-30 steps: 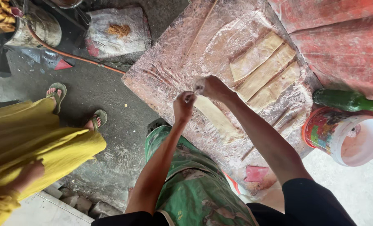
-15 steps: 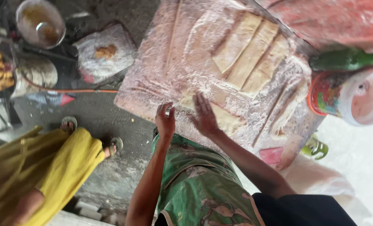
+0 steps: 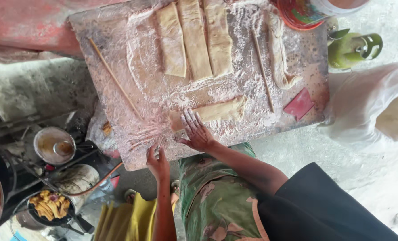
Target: The person prepares dough by stretching strips on a floured surface, aligning them, and cutting them into smaller rectangular sections with a scraper.
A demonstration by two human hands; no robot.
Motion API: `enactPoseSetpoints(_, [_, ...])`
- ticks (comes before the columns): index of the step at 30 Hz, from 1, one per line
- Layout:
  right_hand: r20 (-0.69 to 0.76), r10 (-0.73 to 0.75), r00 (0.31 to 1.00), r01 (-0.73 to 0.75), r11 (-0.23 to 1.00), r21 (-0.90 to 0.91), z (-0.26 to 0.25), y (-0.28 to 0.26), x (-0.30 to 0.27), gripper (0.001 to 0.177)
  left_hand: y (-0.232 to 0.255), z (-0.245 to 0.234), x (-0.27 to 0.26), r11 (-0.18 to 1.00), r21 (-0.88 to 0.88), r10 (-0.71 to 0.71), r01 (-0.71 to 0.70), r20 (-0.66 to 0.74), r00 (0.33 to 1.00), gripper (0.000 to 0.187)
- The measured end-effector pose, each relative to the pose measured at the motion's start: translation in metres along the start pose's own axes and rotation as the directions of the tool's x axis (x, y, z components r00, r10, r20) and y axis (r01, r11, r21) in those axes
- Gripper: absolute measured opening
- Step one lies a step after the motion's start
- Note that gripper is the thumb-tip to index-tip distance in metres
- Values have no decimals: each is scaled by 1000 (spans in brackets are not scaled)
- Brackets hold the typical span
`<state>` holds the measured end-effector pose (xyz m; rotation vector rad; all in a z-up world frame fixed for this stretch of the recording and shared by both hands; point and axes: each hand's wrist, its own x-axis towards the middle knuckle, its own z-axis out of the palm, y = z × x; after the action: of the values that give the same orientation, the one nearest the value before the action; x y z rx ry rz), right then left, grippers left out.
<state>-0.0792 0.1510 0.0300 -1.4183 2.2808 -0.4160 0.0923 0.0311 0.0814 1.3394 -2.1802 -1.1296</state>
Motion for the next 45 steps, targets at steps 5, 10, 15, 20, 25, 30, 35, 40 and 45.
enactPoseSetpoints(5, [-55, 61, 997, -61, 998, -12, 1, 33, -18, 107, -6, 2, 15, 999, 48, -10, 6, 82, 997, 24])
enactPoseSetpoints(10, [59, 168, 984, -159, 978, -132, -4, 52, -32, 107, 0, 8, 27, 999, 34, 21, -27, 159, 987, 28])
enactPoseSetpoints(15, [4, 218, 976, -215, 968, -130, -12, 67, -45, 109, 7, 9, 32, 991, 50, 113, -126, 208, 972, 28])
enactPoseSetpoints(20, [52, 318, 947, -306, 938, -166, -18, 85, -63, 109, 11, 9, 32, 990, 30, 126, -137, 236, 964, 30])
enactPoseSetpoints(25, [4, 379, 925, -376, 919, -118, -11, 106, -74, 112, 10, 8, 28, 993, 51, 91, -108, 263, 960, 30])
enactPoseSetpoints(30, [-31, 410, 912, -408, 894, -183, -5, 128, -76, 118, 6, 10, 33, 998, 29, 51, -60, 235, 971, 31])
enactPoseSetpoints(35, [-92, 442, 892, -449, 890, -76, -12, 141, -92, 122, -4, 19, 24, 989, 25, 139, -149, 229, 963, 29])
enactPoseSetpoints(40, [-73, 398, 915, -401, 916, -27, -17, 120, -76, 121, -9, 23, 21, 991, 49, 109, -121, 200, 974, 27])
enactPoseSetpoints(45, [82, 260, 962, -244, 955, -168, -16, 73, -49, 115, -13, 22, 11, 995, 71, 55, -69, 183, 982, 29])
